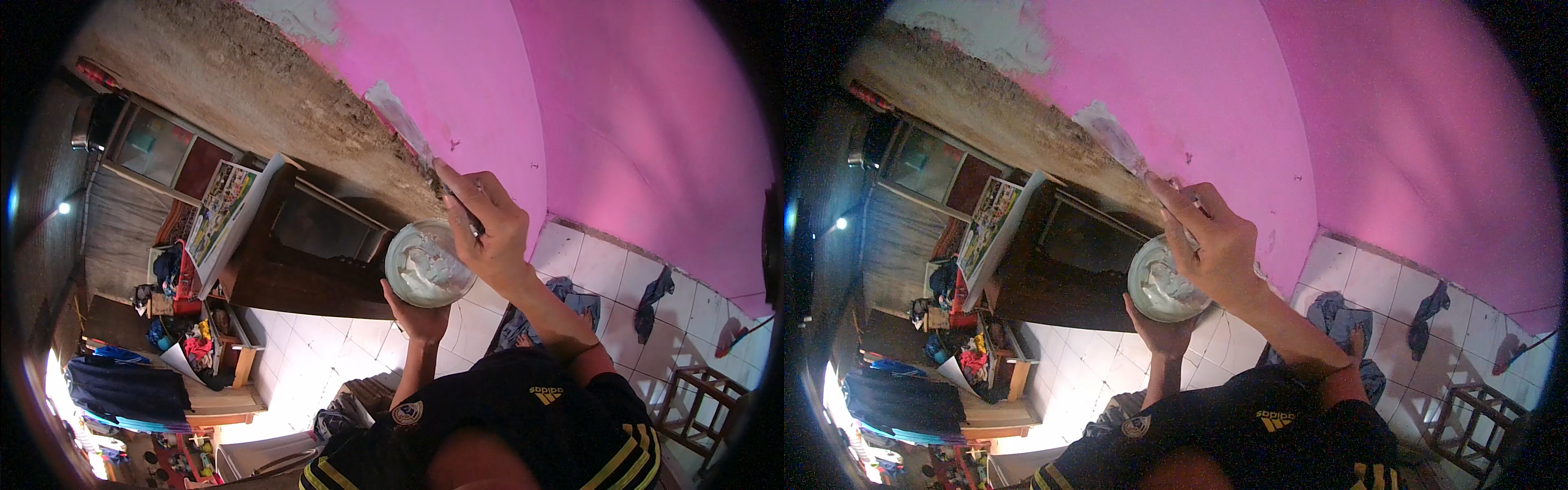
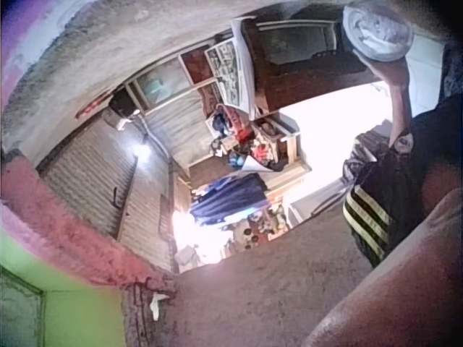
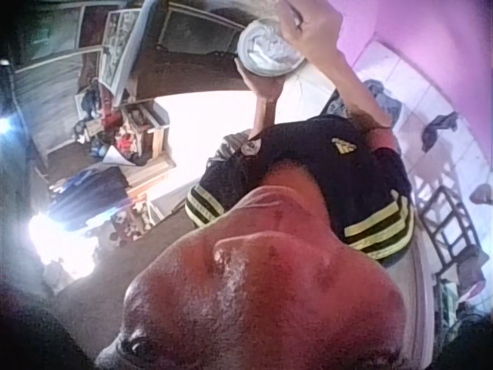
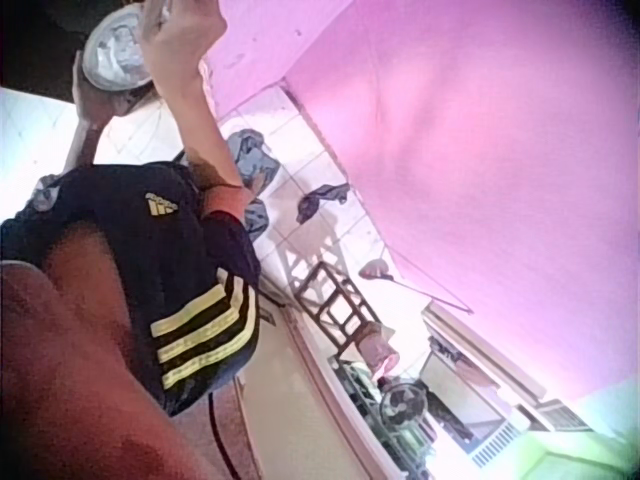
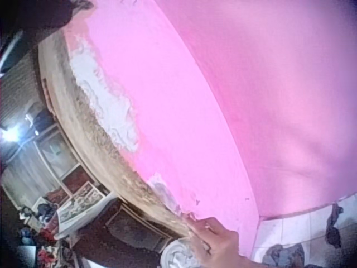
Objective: The person applies a patching compound to a damaged section of an indoor wall using a metal putty knife, picking up the compound from a small container.
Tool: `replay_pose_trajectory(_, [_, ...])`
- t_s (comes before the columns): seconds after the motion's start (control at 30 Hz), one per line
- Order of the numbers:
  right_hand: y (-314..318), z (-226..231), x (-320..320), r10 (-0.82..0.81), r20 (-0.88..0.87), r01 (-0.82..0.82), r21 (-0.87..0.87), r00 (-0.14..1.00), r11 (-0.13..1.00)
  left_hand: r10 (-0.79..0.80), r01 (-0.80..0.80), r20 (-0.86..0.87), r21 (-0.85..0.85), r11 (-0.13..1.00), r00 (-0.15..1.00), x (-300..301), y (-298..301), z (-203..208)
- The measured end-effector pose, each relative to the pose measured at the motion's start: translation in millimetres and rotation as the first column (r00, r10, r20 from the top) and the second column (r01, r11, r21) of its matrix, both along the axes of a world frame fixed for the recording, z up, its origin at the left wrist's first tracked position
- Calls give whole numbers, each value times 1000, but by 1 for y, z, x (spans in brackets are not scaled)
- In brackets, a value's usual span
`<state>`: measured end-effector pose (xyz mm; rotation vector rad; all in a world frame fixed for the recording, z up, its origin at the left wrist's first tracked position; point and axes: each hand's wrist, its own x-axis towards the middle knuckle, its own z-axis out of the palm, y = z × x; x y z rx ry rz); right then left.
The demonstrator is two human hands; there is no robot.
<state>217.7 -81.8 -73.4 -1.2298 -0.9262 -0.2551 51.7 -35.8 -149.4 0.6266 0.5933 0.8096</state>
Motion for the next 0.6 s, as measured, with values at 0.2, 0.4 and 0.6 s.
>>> replay_pose_trajectory(0.2, [1,4,-7,-28,28,29,-13,999,1000,2,0,-50,32,999,999,1,1,1])
replay_pose_trajectory(0.4, [-14,12,-13,1,42,2,-88,999,996,-38,37,6,12,999,999,1,4,-3])
replay_pose_trajectory(0.6, [-39,22,-11,102,5,-101,-116,995,988,-75,73,77,28,997,994,6,2,3])
